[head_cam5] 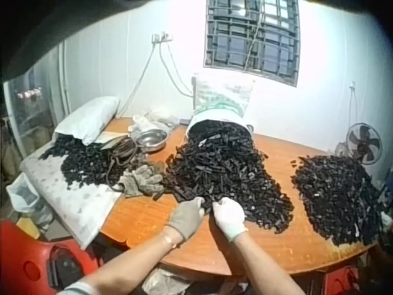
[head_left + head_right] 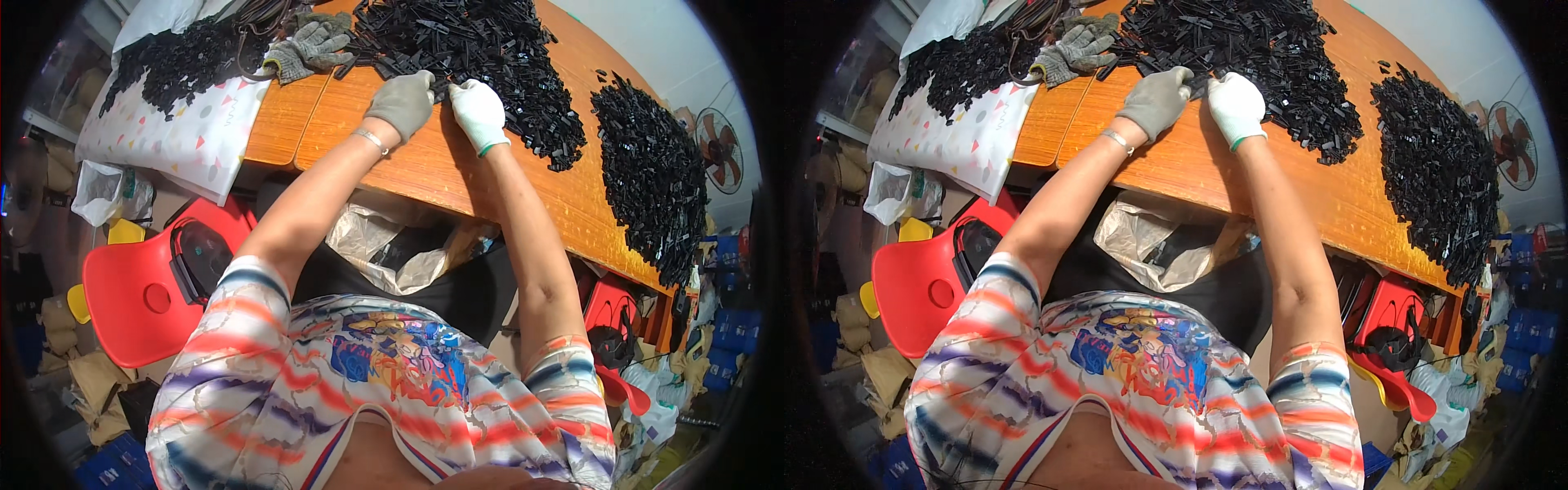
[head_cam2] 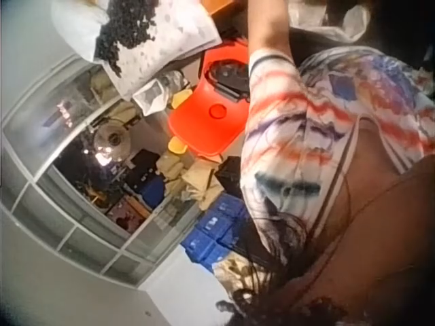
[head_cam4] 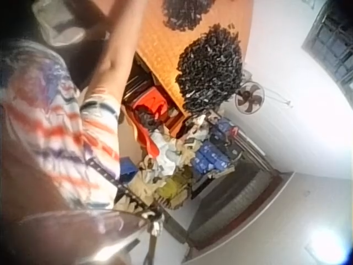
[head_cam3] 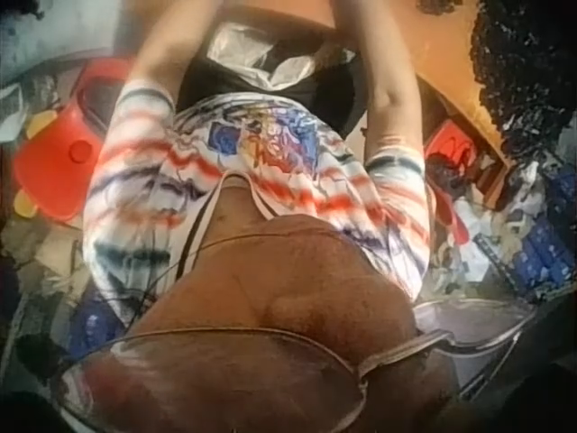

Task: Assembling small black plastic components by snapping them together on a workbench.

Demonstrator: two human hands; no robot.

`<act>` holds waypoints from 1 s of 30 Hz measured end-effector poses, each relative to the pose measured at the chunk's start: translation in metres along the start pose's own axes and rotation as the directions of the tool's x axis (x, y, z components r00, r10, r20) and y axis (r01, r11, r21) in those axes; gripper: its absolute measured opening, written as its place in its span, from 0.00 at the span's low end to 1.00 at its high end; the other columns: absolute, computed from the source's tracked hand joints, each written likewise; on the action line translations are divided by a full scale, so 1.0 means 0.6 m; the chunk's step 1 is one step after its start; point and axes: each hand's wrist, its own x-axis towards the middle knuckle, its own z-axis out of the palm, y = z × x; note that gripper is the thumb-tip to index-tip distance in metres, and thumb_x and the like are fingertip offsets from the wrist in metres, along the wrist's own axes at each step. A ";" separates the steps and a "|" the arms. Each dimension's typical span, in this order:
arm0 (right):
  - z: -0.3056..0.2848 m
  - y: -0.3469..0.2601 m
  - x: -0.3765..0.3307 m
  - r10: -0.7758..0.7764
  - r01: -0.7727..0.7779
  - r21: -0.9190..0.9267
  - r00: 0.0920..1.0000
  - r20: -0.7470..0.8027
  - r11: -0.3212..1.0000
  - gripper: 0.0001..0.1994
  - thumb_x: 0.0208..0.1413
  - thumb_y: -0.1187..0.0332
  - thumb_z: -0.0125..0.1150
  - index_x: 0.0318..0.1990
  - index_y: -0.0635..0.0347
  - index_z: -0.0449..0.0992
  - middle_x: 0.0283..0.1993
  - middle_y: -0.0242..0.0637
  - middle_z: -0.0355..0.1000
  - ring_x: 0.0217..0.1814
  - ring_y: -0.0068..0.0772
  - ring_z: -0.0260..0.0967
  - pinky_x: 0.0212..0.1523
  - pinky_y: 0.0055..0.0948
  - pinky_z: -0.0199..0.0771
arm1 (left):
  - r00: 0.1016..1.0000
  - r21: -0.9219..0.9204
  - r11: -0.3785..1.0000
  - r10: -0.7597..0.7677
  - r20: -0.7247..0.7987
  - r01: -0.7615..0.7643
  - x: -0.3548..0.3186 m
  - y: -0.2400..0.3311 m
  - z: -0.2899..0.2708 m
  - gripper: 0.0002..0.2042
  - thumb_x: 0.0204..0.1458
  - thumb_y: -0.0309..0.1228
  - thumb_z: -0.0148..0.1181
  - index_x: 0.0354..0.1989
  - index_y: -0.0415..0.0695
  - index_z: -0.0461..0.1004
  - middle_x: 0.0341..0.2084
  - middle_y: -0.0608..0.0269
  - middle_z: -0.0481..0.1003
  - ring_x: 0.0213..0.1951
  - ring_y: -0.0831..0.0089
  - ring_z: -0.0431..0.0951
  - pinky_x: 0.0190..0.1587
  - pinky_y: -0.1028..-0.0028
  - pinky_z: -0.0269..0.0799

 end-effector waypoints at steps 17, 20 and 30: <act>-0.077 0.016 -0.072 0.128 -0.115 -0.099 0.983 0.134 0.988 0.14 0.47 0.56 0.64 0.35 0.56 0.76 0.33 0.44 0.77 0.40 0.45 0.75 0.42 0.37 0.73 | 0.984 -0.405 0.914 -0.095 -0.153 0.026 -0.043 -0.029 0.005 0.15 0.47 0.33 0.64 0.42 0.42 0.71 0.30 0.57 0.77 0.33 0.64 0.78 0.39 0.69 0.73; -0.081 0.014 -0.086 0.095 -0.097 0.025 0.993 0.065 0.995 0.14 0.49 0.59 0.64 0.40 0.55 0.77 0.31 0.43 0.76 0.38 0.41 0.75 0.41 0.35 0.73 | 0.966 -0.516 0.852 -0.053 -0.254 -0.089 -0.053 -0.039 0.016 0.18 0.46 0.26 0.64 0.46 0.41 0.67 0.34 0.61 0.74 0.32 0.74 0.75 0.35 0.73 0.73; -0.114 -0.057 -0.128 0.019 -0.227 0.754 0.961 0.274 0.616 0.08 0.58 0.70 0.56 0.39 0.65 0.76 0.33 0.27 0.74 0.31 0.13 0.67 0.32 0.16 0.67 | 0.986 -0.889 0.433 -0.132 0.100 0.149 -0.095 -0.007 -0.013 0.15 0.53 0.26 0.59 0.48 0.41 0.67 0.29 0.66 0.71 0.24 0.86 0.69 0.23 0.86 0.65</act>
